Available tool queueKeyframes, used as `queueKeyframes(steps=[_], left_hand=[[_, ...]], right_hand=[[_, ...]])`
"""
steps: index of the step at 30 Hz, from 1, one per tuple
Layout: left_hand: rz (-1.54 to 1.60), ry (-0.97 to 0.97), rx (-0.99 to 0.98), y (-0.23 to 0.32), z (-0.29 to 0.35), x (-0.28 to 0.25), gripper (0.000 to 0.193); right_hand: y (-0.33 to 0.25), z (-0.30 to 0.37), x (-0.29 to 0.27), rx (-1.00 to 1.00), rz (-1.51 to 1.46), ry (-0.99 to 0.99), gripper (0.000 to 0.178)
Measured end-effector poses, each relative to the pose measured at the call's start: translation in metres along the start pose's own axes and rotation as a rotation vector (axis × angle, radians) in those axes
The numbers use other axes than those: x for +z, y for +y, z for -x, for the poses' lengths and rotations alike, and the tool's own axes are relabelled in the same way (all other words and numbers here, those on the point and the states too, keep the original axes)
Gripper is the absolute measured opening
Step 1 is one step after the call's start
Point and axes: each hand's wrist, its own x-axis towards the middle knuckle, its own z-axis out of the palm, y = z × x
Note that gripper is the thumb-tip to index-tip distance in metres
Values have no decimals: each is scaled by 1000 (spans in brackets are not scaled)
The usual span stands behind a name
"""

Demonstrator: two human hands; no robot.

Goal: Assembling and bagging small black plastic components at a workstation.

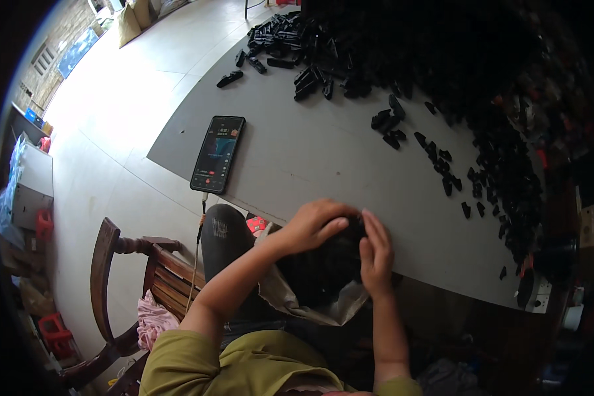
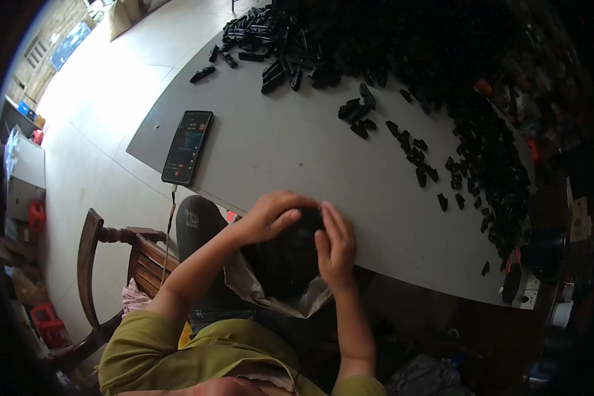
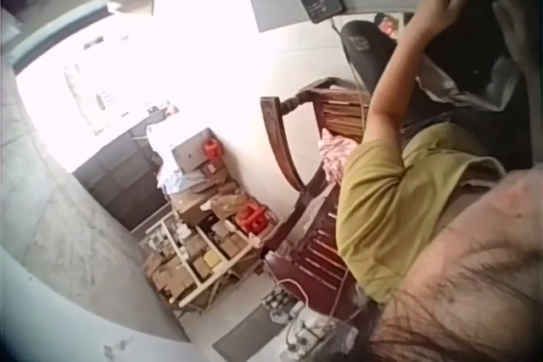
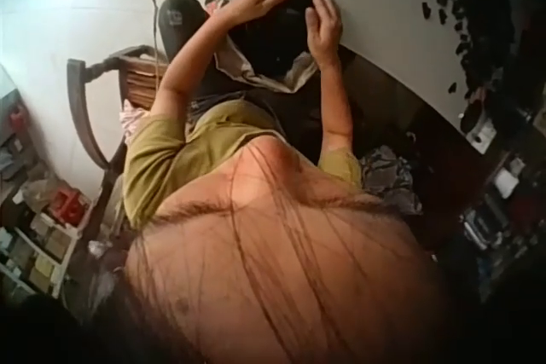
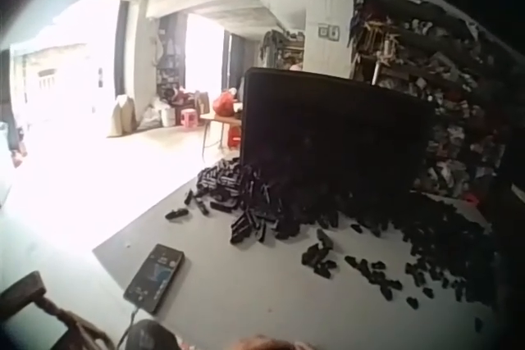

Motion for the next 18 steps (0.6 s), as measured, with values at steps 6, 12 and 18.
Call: queueKeyframes(steps=[6, 12, 18], left_hand=[[135, -117, -52, -1, 2, -27, 26], [-552, 525, 68, -66, -105, -74, 36], [-808, 596, -151, -125, -188, -91, 59]], right_hand=[[-12, 22, -23, -34, -46, -137, 52], [117, -48, -114, -14, 627, 358, 49], [209, -122, -143, 487, 926, 221, 68]])
